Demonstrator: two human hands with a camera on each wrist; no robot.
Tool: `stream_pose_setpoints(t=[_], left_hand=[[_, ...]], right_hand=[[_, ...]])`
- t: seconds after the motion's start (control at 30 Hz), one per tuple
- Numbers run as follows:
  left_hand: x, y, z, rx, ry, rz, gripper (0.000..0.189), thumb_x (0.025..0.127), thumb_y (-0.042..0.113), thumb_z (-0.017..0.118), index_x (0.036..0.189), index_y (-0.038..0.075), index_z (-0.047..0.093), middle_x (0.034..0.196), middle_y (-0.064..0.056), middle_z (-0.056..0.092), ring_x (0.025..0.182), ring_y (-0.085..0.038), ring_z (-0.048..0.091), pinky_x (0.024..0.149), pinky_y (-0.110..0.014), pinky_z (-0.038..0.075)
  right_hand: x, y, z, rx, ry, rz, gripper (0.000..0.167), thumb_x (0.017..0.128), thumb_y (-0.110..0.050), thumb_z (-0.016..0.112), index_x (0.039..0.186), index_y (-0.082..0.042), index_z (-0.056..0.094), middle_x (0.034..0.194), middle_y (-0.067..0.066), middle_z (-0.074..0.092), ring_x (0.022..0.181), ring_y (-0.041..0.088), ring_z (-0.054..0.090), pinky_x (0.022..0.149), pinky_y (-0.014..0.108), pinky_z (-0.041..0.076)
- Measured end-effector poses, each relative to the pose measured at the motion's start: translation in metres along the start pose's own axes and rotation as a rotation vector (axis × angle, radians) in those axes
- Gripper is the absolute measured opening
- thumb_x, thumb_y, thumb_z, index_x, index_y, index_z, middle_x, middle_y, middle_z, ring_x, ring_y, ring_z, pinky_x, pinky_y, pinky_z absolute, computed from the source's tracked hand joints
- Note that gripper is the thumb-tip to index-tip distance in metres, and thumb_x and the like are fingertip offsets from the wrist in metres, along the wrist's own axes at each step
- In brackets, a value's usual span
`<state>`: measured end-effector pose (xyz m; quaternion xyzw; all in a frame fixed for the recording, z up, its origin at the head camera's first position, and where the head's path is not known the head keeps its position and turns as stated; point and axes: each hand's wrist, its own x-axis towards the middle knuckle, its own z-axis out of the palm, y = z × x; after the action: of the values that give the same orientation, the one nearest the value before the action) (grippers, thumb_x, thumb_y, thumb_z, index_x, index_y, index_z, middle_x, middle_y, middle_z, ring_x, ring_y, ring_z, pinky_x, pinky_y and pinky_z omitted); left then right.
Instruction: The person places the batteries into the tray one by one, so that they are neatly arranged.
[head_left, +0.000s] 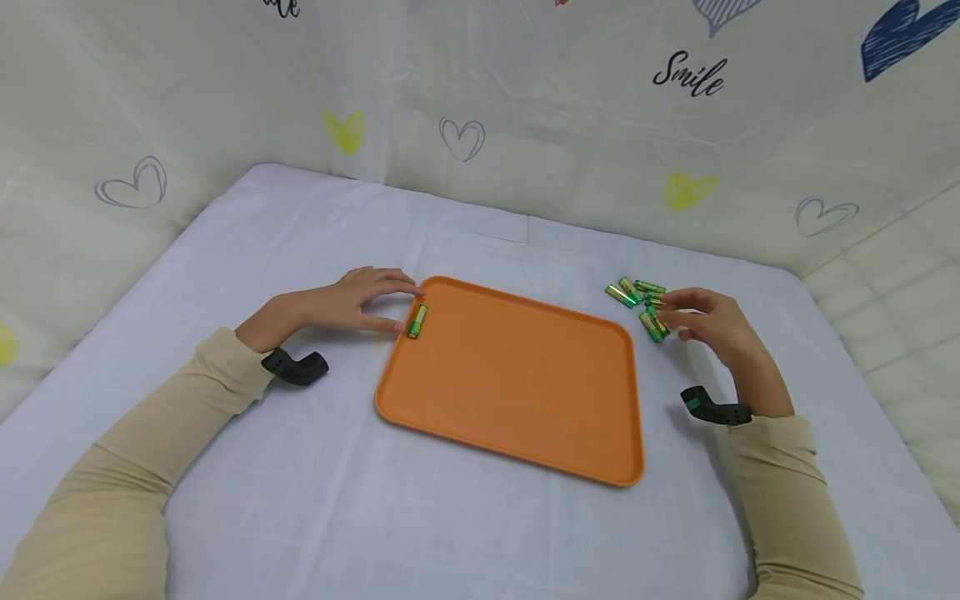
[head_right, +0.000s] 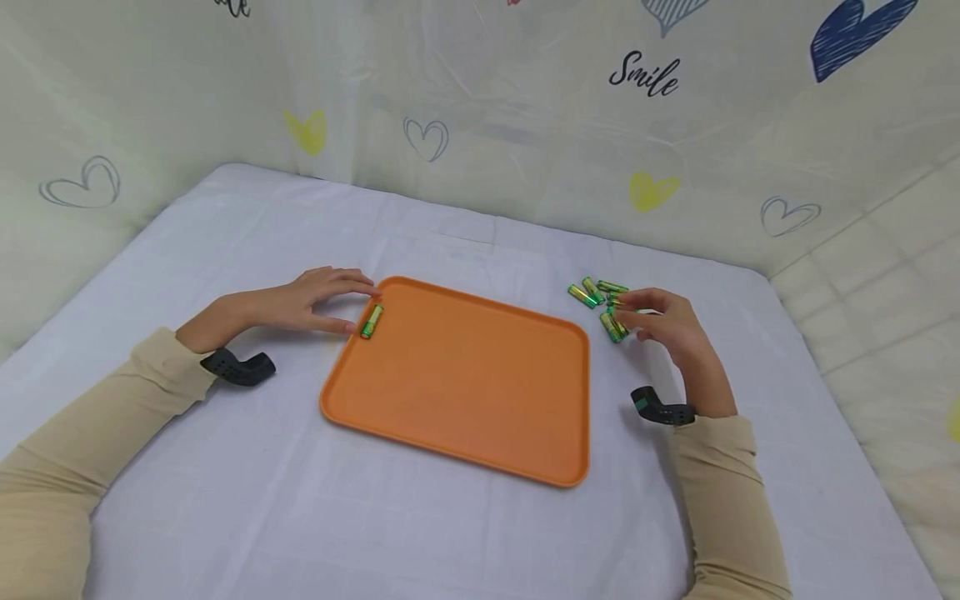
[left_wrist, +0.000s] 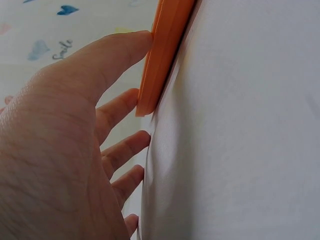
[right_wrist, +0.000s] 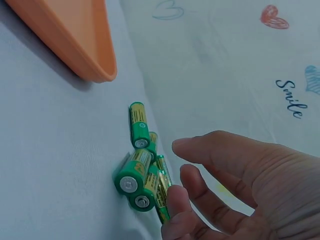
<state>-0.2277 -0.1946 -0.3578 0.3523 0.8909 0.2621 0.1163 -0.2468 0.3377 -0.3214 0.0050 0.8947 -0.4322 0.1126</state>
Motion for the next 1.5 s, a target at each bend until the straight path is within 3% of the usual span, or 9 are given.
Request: stream_pose_setpoints(t=[0.3,0.5,0.77,0.93,1.03,1.27,1.5], left_hand=[[0.000,0.000,0.000,-0.008,-0.002,-0.002,0.062,0.092,0.041,0.066,0.146,0.020,0.045,0.148,-0.006,0.039,0.144,-0.030,0.021,0.115,-0.056,0.008],[0.000,0.001,-0.001,-0.005,-0.001,-0.001,0.062,0.091,0.042,0.066,0.146,0.021,0.045,0.148,-0.006,0.039,0.143,-0.030,0.022,0.114,-0.056,0.009],[0.000,0.001,0.000,-0.013,0.003,0.009,0.060,0.091,0.039,0.066,0.145,0.021,0.047,0.146,-0.006,0.041,0.143,-0.030,0.022,0.114,-0.056,0.010],[0.000,0.001,0.000,-0.014,0.003,0.017,0.060,0.091,0.040,0.066,0.145,0.019,0.047,0.146,-0.007,0.041,0.143,-0.032,0.022,0.113,-0.057,0.009],[-0.001,0.001,-0.001,-0.008,-0.002,0.012,0.062,0.092,0.042,0.065,0.145,0.019,0.046,0.147,-0.008,0.040,0.144,-0.032,0.021,0.114,-0.058,0.009],[0.000,-0.002,0.000,-0.001,0.002,0.016,0.062,0.092,0.041,0.065,0.146,0.019,0.045,0.147,-0.009,0.040,0.143,-0.032,0.022,0.113,-0.058,0.009],[0.000,-0.005,0.001,0.002,0.003,0.025,0.062,0.092,0.040,0.065,0.146,0.018,0.044,0.148,-0.010,0.038,0.144,-0.034,0.021,0.113,-0.058,0.009]], right_hand=[[0.003,0.013,-0.007,-0.009,-0.095,-0.007,0.052,0.095,-0.020,0.065,0.139,0.000,0.046,0.103,-0.023,0.057,0.091,0.000,0.052,0.073,0.019,0.049],[0.005,0.021,-0.012,-0.051,-0.142,-0.061,0.045,0.094,-0.014,0.065,0.137,-0.008,0.052,0.104,-0.020,0.058,0.083,0.006,0.055,0.069,0.023,0.047],[0.006,0.023,-0.016,-0.078,-0.195,-0.128,0.048,0.093,-0.010,0.066,0.139,-0.012,0.051,0.113,-0.006,0.055,0.086,0.006,0.056,0.070,0.023,0.050],[0.009,0.018,-0.016,-0.137,-0.236,-0.167,0.051,0.092,-0.007,0.064,0.140,-0.004,0.048,0.127,0.014,0.048,0.087,0.007,0.056,0.071,0.024,0.050],[0.010,0.016,-0.015,-0.160,-0.246,-0.169,0.051,0.092,-0.006,0.063,0.140,-0.001,0.047,0.128,0.020,0.045,0.087,0.008,0.055,0.070,0.025,0.050],[0.014,0.017,-0.014,-0.146,-0.223,-0.136,0.047,0.090,-0.005,0.067,0.135,-0.011,0.053,0.121,0.016,0.046,0.086,0.008,0.053,0.069,0.025,0.051],[0.016,0.019,-0.014,-0.095,-0.211,-0.092,0.046,0.091,-0.004,0.066,0.133,-0.012,0.050,0.117,0.012,0.048,0.088,0.006,0.053,0.071,0.025,0.052]])
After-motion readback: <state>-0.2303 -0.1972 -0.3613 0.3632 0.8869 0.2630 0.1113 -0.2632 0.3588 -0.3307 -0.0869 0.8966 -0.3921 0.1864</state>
